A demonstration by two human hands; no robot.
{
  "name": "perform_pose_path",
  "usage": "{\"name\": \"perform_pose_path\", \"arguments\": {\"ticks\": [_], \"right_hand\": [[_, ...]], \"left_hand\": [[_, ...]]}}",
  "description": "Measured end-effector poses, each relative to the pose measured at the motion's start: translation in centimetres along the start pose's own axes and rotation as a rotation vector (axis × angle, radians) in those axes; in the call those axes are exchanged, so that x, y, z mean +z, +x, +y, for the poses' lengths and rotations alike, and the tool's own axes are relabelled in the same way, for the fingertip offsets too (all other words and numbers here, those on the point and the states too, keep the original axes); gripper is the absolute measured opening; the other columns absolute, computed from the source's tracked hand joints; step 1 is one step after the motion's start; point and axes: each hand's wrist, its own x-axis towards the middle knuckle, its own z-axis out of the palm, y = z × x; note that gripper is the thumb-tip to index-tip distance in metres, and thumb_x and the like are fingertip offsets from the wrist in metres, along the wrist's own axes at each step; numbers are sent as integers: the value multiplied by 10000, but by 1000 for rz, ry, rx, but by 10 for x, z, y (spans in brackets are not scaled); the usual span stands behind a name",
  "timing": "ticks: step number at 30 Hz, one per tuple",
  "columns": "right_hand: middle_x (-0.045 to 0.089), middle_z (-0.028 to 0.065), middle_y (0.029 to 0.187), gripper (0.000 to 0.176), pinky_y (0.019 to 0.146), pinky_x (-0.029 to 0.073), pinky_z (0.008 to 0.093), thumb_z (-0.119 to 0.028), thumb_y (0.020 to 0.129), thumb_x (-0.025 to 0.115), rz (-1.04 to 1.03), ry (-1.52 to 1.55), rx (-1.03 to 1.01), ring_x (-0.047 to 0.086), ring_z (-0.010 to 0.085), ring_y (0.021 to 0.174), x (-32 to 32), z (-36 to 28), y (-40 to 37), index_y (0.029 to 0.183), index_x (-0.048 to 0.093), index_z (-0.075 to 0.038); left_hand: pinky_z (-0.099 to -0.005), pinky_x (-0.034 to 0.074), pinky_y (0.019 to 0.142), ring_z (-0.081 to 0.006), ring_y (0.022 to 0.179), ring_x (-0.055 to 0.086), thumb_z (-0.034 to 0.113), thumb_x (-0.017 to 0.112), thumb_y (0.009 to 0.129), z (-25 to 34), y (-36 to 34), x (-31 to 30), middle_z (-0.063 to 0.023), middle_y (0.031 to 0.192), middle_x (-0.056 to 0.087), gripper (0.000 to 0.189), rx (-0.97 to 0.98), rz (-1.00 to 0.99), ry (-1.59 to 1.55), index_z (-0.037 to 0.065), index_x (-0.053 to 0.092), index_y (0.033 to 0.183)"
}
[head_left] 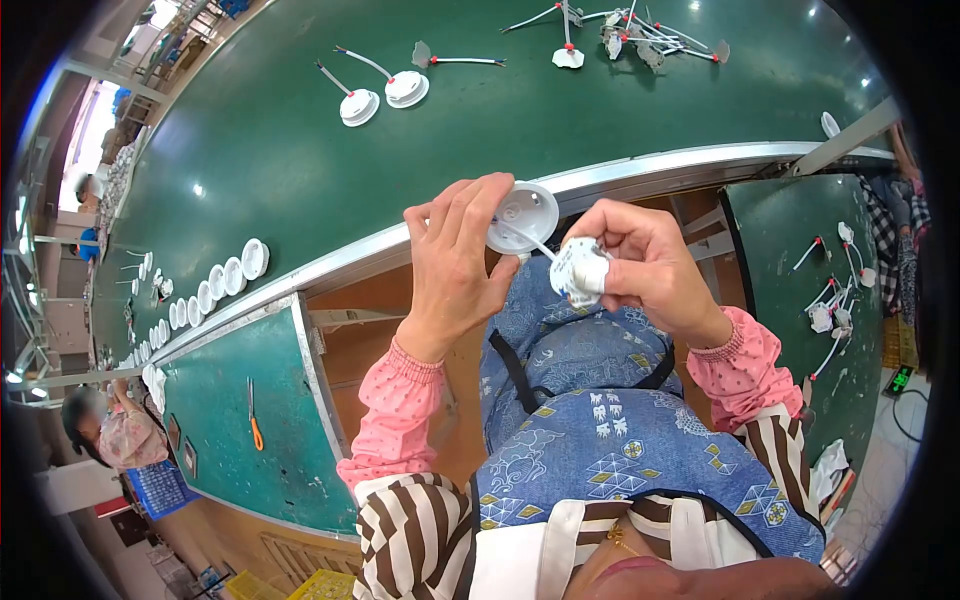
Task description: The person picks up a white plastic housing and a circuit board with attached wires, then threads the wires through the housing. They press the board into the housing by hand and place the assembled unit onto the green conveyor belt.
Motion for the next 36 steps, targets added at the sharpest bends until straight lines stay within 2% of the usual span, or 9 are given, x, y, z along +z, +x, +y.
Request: {"name": "perform_pose_path", "arguments": {"ticks": [5,8,10,14,20,24,30,32,36], "right_hand": [[633,31,967,208,631,447,189,-10,883,651,97,-186,-257,567,55,766,9,21,6,1086,627,29],[642,47,927,196,609,482,252,64,870,641,292,-795,-627,584,73,750,5,23,8,1061,629,22],[638,54,905,180,608,479,245,68,869,650,382,-794,-630,580,63,744,4,27,6,1040,632,17],[637,48,864,150,589,456,231,52,874,658,504,-500,-561,558,52,702,9,44,8,1016,625,18],[624,37,800,145,576,421,199,41,869,662,402,-304,-353,551,39,690,21,52,5,1007,620,25],[608,54,819,181,551,441,232,72,825,651,437,-563,-450,578,84,674,17,54,3,996,623,18],[570,117,842,229,529,492,352,108,770,617,471,-796,-590,618,247,641,22,47,0,979,620,15],[568,134,840,234,530,493,375,114,762,613,467,-851,-637,617,290,638,24,48,-1,974,618,15],[569,139,838,242,537,488,380,114,756,612,484,-859,-651,614,305,647,25,51,-1,976,620,14]], "left_hand": [[-418,365,927,-289,1158,573,62,782,601,7,-2,0,-103,1264,599,820,-53,-34,-115,76,493,1369],[-411,397,940,-311,1134,567,75,800,602,17,-5,-2,-127,1248,587,824,-163,-78,-231,56,494,1367],[-407,445,975,-337,1129,550,85,830,615,24,-9,-2,-148,1247,567,817,-265,-124,-295,37,503,1363],[-396,493,923,-333,1100,562,46,802,629,34,-12,6,-170,1211,556,803,-167,-66,-247,11,486,1366],[-389,504,919,-347,1086,578,-8,780,629,46,-13,17,-188,1216,541,805,-268,48,-388,-13,468,1371],[-442,539,917,-430,1134,588,-57,754,660,47,-16,19,-230,1285,493,806,-210,38,-370,1,432,1398],[-443,540,910,-424,1147,576,-65,744,658,49,-19,22,-229,1282,493,816,-237,6,-435,8,425,1406],[-399,541,876,-379,1119,572,-46,747,653,51,-20,25,-206,1252,518,794,-238,6,-430,-2,451,1389],[-377,543,848,-356,1103,571,-36,742,651,52,-20,26,-195,1237,531,777,-237,21,-437,-5,470,1377]]}}
